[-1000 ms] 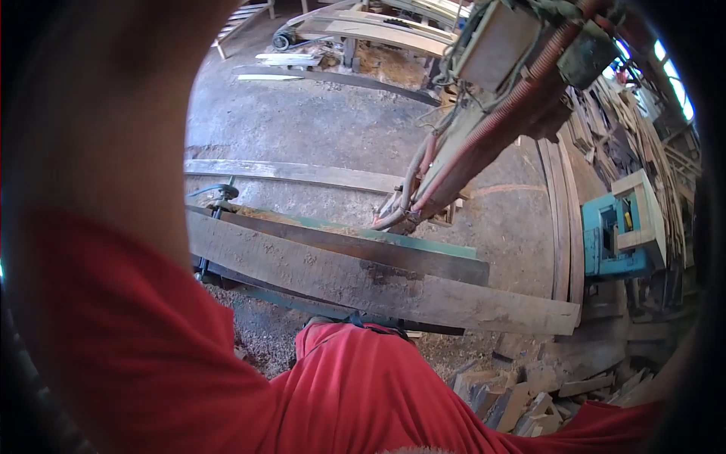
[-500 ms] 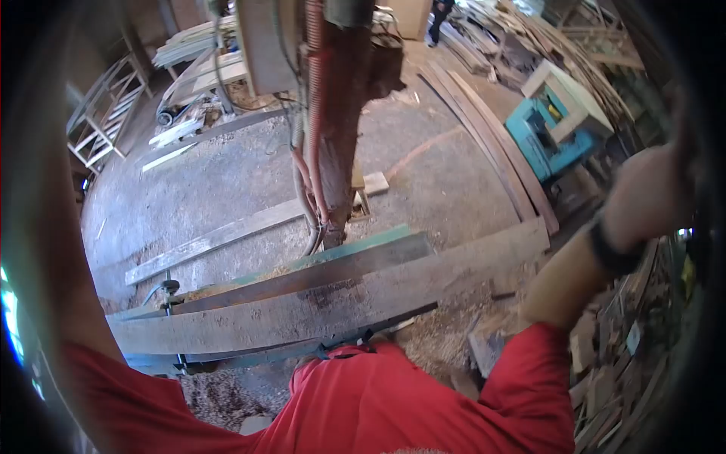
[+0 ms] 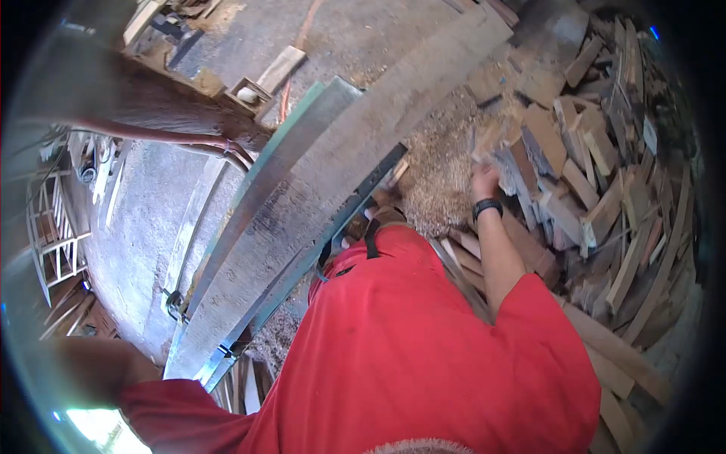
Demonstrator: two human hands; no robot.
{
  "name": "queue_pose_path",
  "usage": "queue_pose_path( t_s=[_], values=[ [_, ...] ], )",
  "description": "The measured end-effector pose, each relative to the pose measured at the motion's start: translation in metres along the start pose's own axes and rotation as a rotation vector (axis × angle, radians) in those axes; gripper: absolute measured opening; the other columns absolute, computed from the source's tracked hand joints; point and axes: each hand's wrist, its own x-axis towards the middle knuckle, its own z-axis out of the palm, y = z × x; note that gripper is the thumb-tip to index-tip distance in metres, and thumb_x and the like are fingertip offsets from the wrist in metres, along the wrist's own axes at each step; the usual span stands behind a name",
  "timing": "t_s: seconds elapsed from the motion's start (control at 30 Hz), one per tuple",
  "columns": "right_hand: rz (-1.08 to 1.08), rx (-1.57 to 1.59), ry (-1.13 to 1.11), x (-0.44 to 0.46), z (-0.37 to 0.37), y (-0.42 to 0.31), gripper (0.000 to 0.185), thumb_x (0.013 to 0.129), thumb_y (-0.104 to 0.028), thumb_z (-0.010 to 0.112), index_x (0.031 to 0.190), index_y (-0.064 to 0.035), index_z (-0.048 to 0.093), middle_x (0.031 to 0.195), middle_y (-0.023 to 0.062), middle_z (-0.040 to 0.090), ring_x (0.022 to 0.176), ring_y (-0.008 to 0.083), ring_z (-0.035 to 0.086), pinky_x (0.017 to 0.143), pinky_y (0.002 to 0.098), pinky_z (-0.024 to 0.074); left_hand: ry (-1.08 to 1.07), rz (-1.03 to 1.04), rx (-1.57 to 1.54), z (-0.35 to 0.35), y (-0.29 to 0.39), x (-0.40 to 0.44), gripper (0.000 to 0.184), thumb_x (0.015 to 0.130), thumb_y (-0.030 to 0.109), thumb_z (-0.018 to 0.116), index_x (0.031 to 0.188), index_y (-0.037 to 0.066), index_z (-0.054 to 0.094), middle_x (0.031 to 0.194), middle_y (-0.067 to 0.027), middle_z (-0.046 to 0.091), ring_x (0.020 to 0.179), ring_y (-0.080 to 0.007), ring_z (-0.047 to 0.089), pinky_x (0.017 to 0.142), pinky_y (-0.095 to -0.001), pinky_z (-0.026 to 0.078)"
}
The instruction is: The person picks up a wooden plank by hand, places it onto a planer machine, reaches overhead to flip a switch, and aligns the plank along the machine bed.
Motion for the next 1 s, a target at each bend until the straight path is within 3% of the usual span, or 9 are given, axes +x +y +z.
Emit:
queue_pose_path(
  t_s=[0.03, 0.1, 0.17, 0.27, 0.37, 0.5, 0.6, 0.8, 1.0],
  values=[
    [0.000, -0.331, -0.131, -0.036, -0.010, 0.025, 0.020, 0.100, -0.020, 0.072, 0.102, 0.0001, 0.076, 0.094, 0.0149, 0.077, 0.092, 0.0246, 0.074, 0.083, 0.0387, 0.0575, 0.080, -0.012, -0.058, -0.011, 0.023, -0.013, 0.061, 0.118, 0.048, 0.037, 0.120, 0.003, 0.077, 0.120, -0.0170, 0.079, 0.099, -0.0265, 0.079, 0.098, -0.0466, 0.062],
    [0.006, -0.604, -0.678, -0.107, -0.049, 0.043, 0.026, 0.099, -0.027, 0.069, 0.107, -0.0054, 0.080, 0.110, 0.0216, 0.081, 0.099, 0.0256, 0.077, 0.087, 0.0406, 0.0583, 0.184, -0.045, -0.263, -0.030, 0.076, -0.045, 0.062, 0.118, 0.049, 0.035, 0.121, 0.002, 0.077, 0.120, -0.0176, 0.079, 0.099, -0.0267, 0.079, 0.098, -0.0466, 0.062],
    [0.029, -0.475, -0.695, -0.172, -0.059, 0.096, 0.036, 0.098, -0.036, 0.067, 0.110, -0.0037, 0.079, 0.109, 0.0251, 0.080, 0.096, 0.0306, 0.078, 0.086, 0.0452, 0.0579, 0.169, -0.086, -0.573, -0.041, 0.146, -0.090, 0.064, 0.119, 0.050, 0.034, 0.121, 0.002, 0.077, 0.121, -0.0182, 0.079, 0.098, -0.0269, 0.079, 0.098, -0.0467, 0.062],
    [0.519, -0.397, -0.892, -0.223, -0.080, 0.047, 0.041, 0.094, -0.026, 0.080, 0.126, -0.0018, 0.075, 0.101, 0.0173, 0.081, 0.086, 0.0242, 0.079, 0.075, 0.0388, 0.0618, -0.208, -0.234, -1.224, -0.045, 0.274, -0.172, 0.066, 0.120, 0.051, 0.032, 0.121, 0.001, 0.076, 0.121, -0.0191, 0.079, 0.098, -0.0271, 0.079, 0.099, -0.0468, 0.062],
    [0.379, -0.386, -0.884, -0.228, -0.071, 0.074, 0.040, 0.097, -0.017, 0.078, 0.131, 0.0026, 0.074, 0.108, 0.0154, 0.082, 0.091, 0.0227, 0.080, 0.078, 0.0393, 0.0627, -0.806, -0.710, -1.748, -0.031, 0.384, -0.246, 0.068, 0.121, 0.052, 0.033, 0.125, -0.001, 0.076, 0.125, -0.0179, 0.079, 0.103, -0.0256, 0.078, 0.102, -0.0448, 0.060],
    [0.255, -0.212, -0.684, -0.176, -0.057, 0.099, 0.049, 0.093, -0.024, 0.078, 0.134, 0.0034, 0.074, 0.118, 0.0236, 0.081, 0.106, 0.0320, 0.080, 0.096, 0.0407, 0.0612, -1.148, -0.783, -1.689, -0.008, 0.464, -0.327, 0.041, 0.118, 0.032, 0.055, 0.138, 0.000, 0.072, 0.144, -0.0166, 0.072, 0.134, -0.0290, 0.066, 0.115, -0.0421, 0.050],
    [0.211, 0.033, -0.507, -0.132, -0.055, 0.105, 0.038, 0.097, -0.018, 0.078, 0.129, 0.0036, 0.075, 0.106, 0.0139, 0.082, 0.086, 0.0206, 0.076, 0.080, 0.0382, 0.0611, -1.059, -0.544, -1.441, -0.002, 0.505, -0.329, 0.035, 0.114, 0.027, 0.060, 0.134, 0.002, 0.073, 0.147, -0.0243, 0.067, 0.138, -0.0390, 0.064, 0.118, -0.0462, 0.048],
    [0.080, -0.213, -0.565, -0.053, -0.105, 0.033, 0.038, 0.099, -0.023, 0.076, 0.129, 0.0002, 0.077, 0.122, 0.0222, 0.080, 0.114, 0.0338, 0.077, 0.100, 0.0428, 0.0583, -0.968, -0.514, -1.202, 0.038, 0.594, -0.345, 0.042, 0.109, 0.025, 0.064, 0.147, 0.007, 0.063, 0.160, -0.0258, 0.055, 0.144, -0.0479, 0.054, 0.121, -0.0542, 0.042],
    [0.124, -0.078, -0.651, 0.159, -0.099, 0.129, 0.036, 0.095, -0.007, 0.075, 0.129, 0.0050, 0.075, 0.105, 0.0155, 0.080, 0.079, 0.0196, 0.074, 0.068, 0.0380, 0.0611, -0.984, -0.567, -0.845, 0.051, 0.656, -0.347, 0.043, 0.110, 0.027, 0.061, 0.149, 0.008, 0.061, 0.161, -0.0212, 0.055, 0.139, -0.0415, 0.058, 0.117, -0.0503, 0.043]
  ],
)
